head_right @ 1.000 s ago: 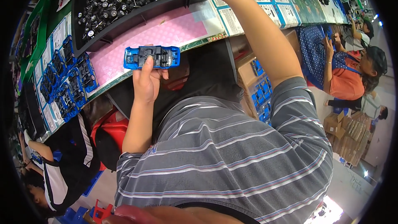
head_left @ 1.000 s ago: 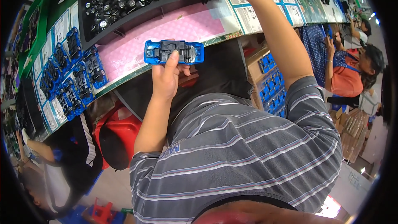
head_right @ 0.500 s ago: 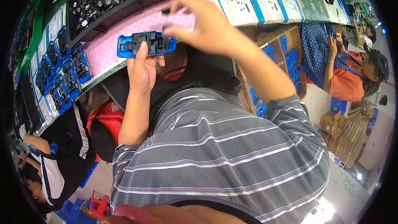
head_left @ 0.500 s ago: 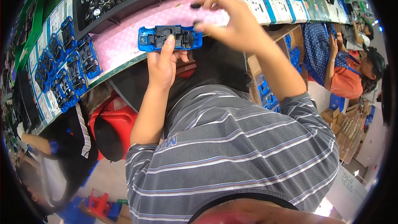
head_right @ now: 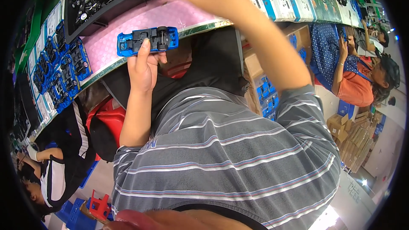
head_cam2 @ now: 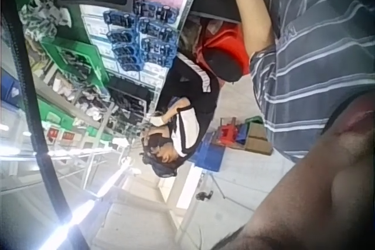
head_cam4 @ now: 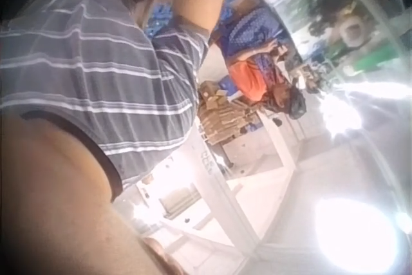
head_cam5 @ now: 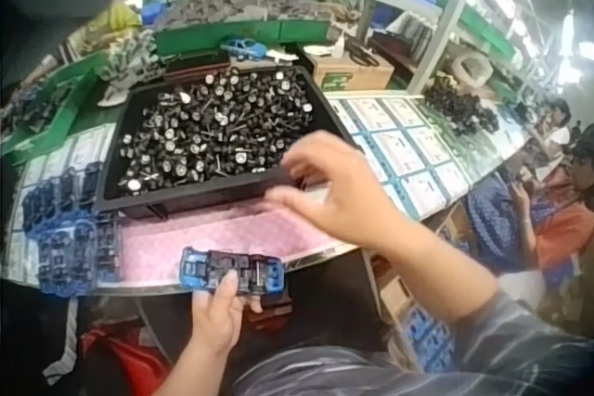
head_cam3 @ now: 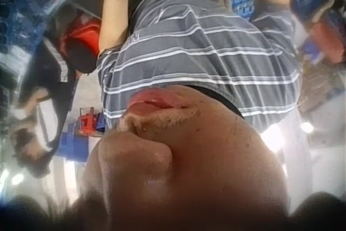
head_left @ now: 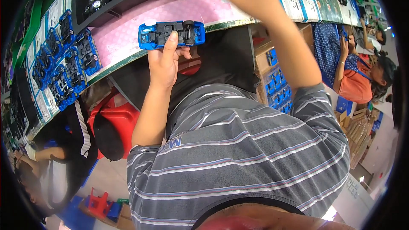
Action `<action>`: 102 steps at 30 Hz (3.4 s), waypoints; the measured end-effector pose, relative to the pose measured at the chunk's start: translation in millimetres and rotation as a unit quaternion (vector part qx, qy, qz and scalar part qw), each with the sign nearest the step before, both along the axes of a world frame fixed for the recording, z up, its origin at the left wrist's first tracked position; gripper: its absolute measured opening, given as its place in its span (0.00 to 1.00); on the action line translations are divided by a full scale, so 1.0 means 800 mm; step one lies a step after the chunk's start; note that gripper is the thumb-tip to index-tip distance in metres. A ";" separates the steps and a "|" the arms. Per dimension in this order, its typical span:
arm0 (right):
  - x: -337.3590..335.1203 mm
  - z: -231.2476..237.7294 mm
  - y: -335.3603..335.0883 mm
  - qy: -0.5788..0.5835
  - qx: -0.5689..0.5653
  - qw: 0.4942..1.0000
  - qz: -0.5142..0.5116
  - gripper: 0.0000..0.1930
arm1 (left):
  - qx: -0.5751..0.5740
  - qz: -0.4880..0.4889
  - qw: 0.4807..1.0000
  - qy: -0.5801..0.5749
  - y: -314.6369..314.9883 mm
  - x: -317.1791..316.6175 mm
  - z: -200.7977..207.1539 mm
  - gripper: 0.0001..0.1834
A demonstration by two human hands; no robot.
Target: The person assembles toy cars by hand, fitting wheels and axles onto car chassis, assembling wheel components, and moving trays of cars.
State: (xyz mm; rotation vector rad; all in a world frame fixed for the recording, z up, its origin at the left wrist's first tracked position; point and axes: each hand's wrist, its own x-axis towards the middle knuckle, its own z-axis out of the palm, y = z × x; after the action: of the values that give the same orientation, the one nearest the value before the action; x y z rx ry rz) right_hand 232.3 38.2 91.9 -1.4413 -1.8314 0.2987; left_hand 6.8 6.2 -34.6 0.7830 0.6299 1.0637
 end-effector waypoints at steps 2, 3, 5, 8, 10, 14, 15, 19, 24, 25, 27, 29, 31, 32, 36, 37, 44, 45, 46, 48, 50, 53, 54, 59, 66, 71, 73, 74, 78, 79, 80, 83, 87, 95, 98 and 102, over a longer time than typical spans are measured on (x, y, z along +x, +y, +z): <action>0.022 0.021 0.043 -0.068 -0.026 0.994 -0.076 0.16 | -0.007 -0.023 1.000 -0.018 0.003 0.002 0.001 0.12; 0.052 0.023 0.069 -0.127 -0.062 0.984 -0.107 0.18 | 0.003 -0.036 0.999 -0.019 0.006 0.010 0.004 0.12; 0.097 -0.015 0.118 -0.261 -0.152 0.949 -0.091 0.23 | -0.016 -0.034 0.999 0.003 0.005 0.014 -0.002 0.12; 0.092 -0.054 0.158 -0.323 -0.190 0.927 -0.039 0.24 | -0.026 -0.020 0.999 0.001 0.001 0.007 -0.007 0.12; 0.093 -0.064 0.177 -0.320 -0.267 0.909 -0.021 0.20 | -0.035 -0.028 0.999 -0.001 0.004 0.004 -0.008 0.11; 0.115 -0.080 0.175 -0.261 -0.147 0.953 0.050 0.10 | -0.037 -0.028 0.999 -0.001 0.003 -0.003 -0.008 0.12; 0.097 -0.062 0.171 -0.232 -0.212 0.949 -0.035 0.09 | -0.039 -0.025 0.999 -0.003 0.006 -0.002 -0.009 0.12; 0.059 -0.007 0.101 -0.123 0.054 0.978 -0.158 0.08 | -0.035 -0.022 0.999 0.016 0.001 -0.004 -0.004 0.13; -0.013 -0.031 -0.008 -0.026 0.077 0.996 0.044 0.14 | -0.047 -0.036 0.998 0.006 -0.003 0.003 -0.006 0.15; -0.039 -0.036 -0.025 0.020 0.032 0.997 0.060 0.15 | -0.044 -0.038 0.998 0.012 -0.005 0.007 -0.007 0.15; -0.078 -0.041 -0.042 0.061 -0.070 0.993 0.077 0.24 | -0.019 -0.068 0.997 0.041 -0.010 0.001 -0.018 0.18; -0.095 -0.053 -0.042 0.051 -0.055 0.993 0.091 0.26 | 0.017 -0.104 0.994 0.039 -0.010 0.001 -0.012 0.18; -0.105 -0.057 -0.044 0.027 -0.069 0.994 0.084 0.27 | -0.030 -0.081 0.995 0.046 -0.020 0.005 0.002 0.17; -0.108 -0.059 -0.044 0.000 -0.080 0.993 0.084 0.28 | -0.023 -0.066 0.995 0.065 -0.022 0.006 0.007 0.16; -0.115 -0.057 -0.048 -0.022 -0.074 0.991 0.107 0.27 | 0.003 -0.069 0.992 0.103 -0.026 -0.013 -0.011 0.14; -0.111 -0.056 -0.047 0.011 -0.063 0.991 0.116 0.27 | 0.025 -0.091 0.988 0.123 -0.027 -0.022 -0.020 0.14; -0.002 -0.105 0.001 -0.067 0.026 0.997 -0.017 0.11 | 0.075 0.006 0.994 0.079 -0.040 -0.087 0.000 0.23; 0.016 -0.119 0.000 -0.093 0.025 0.994 -0.044 0.08 | 0.057 0.012 0.997 0.052 -0.044 -0.099 0.009 0.22; 0.029 -0.134 -0.003 -0.087 0.036 0.994 -0.061 0.06 | -0.003 -0.003 1.000 0.019 -0.047 -0.118 0.018 0.24; 0.038 -0.144 -0.007 -0.082 0.056 0.991 -0.087 0.05 | -0.050 0.077 0.995 0.035 -0.056 -0.150 0.029 0.23; 0.039 -0.152 -0.004 -0.040 0.033 0.991 -0.123 0.05 | -0.094 0.174 0.973 0.122 -0.057 -0.198 0.037 0.22; 0.033 -0.148 0.006 -0.054 -0.009 0.989 -0.136 0.06 | -0.099 0.381 0.893 0.217 -0.028 -0.269 0.069 0.20; 0.030 -0.147 0.009 -0.089 -0.018 0.987 -0.133 0.06 | -0.055 0.388 0.885 0.249 -0.014 -0.302 0.078 0.20; 0.027 -0.151 0.010 -0.042 -0.005 0.992 -0.123 0.06 | -0.008 0.411 0.832 0.372 0.051 -0.522 0.081 0.16; 0.021 -0.148 0.008 -0.048 -0.021 0.991 -0.126 0.06 | -0.135 0.341 0.815 0.449 0.154 -0.618 0.023 0.25; 0.035 -0.148 0.001 -0.026 -0.014 0.992 -0.123 0.06 | -0.109 0.273 0.861 0.415 0.186 -0.595 0.010 0.28; 0.049 -0.154 -0.005 -0.029 -0.011 0.990 -0.138 0.06 | -0.069 0.296 0.763 0.570 0.201 -0.564 0.006 0.29; 0.049 -0.160 0.000 -0.048 0.033 0.992 -0.115 0.07 | -0.052 0.281 0.743 0.605 0.195 -0.614 0.007 0.29; 0.041 -0.166 0.006 -0.036 0.053 0.996 -0.068 0.10 | 0.230 0.143 0.291 0.917 0.173 -0.678 0.015 0.24; 0.033 -0.170 0.014 -0.044 0.086 0.994 -0.047 0.09 | 0.179 0.230 0.315 0.903 0.147 -0.725 0.035 0.22; 0.045 -0.166 0.001 -0.068 0.071 0.993 -0.059 0.09 | 0.182 0.242 0.367 0.879 0.162 -0.669 0.007 0.23; 0.062 -0.157 -0.039 -0.073 0.083 0.988 -0.108 0.09 | 0.140 0.367 0.431 0.813 0.134 -0.547 0.025 0.26; 0.118 -0.159 -0.081 -0.080 0.097 0.972 -0.198 0.07 | 0.280 0.396 0.428 0.763 0.079 -0.408 0.035 0.18; 0.164 -0.181 -0.091 -0.104 0.145 0.937 -0.302 0.03 | 0.450 0.286 0.586 0.610 0.037 -0.161 0.022 0.11; 0.164 -0.185 -0.089 -0.100 0.143 0.932 -0.318 0.03 | 0.495 0.255 0.602 0.573 0.061 -0.109 0.003 0.11; 0.161 -0.183 -0.093 -0.093 0.162 0.926 -0.328 0.02 | 0.498 0.173 0.531 0.663 0.072 -0.062 -0.010 0.11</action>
State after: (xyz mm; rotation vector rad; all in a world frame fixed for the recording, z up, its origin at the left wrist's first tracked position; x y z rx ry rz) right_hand 360.8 -36.2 -54.3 -1.7738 -1.3413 -0.4679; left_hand -42.7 63.8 -42.6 2.7162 1.5214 0.9544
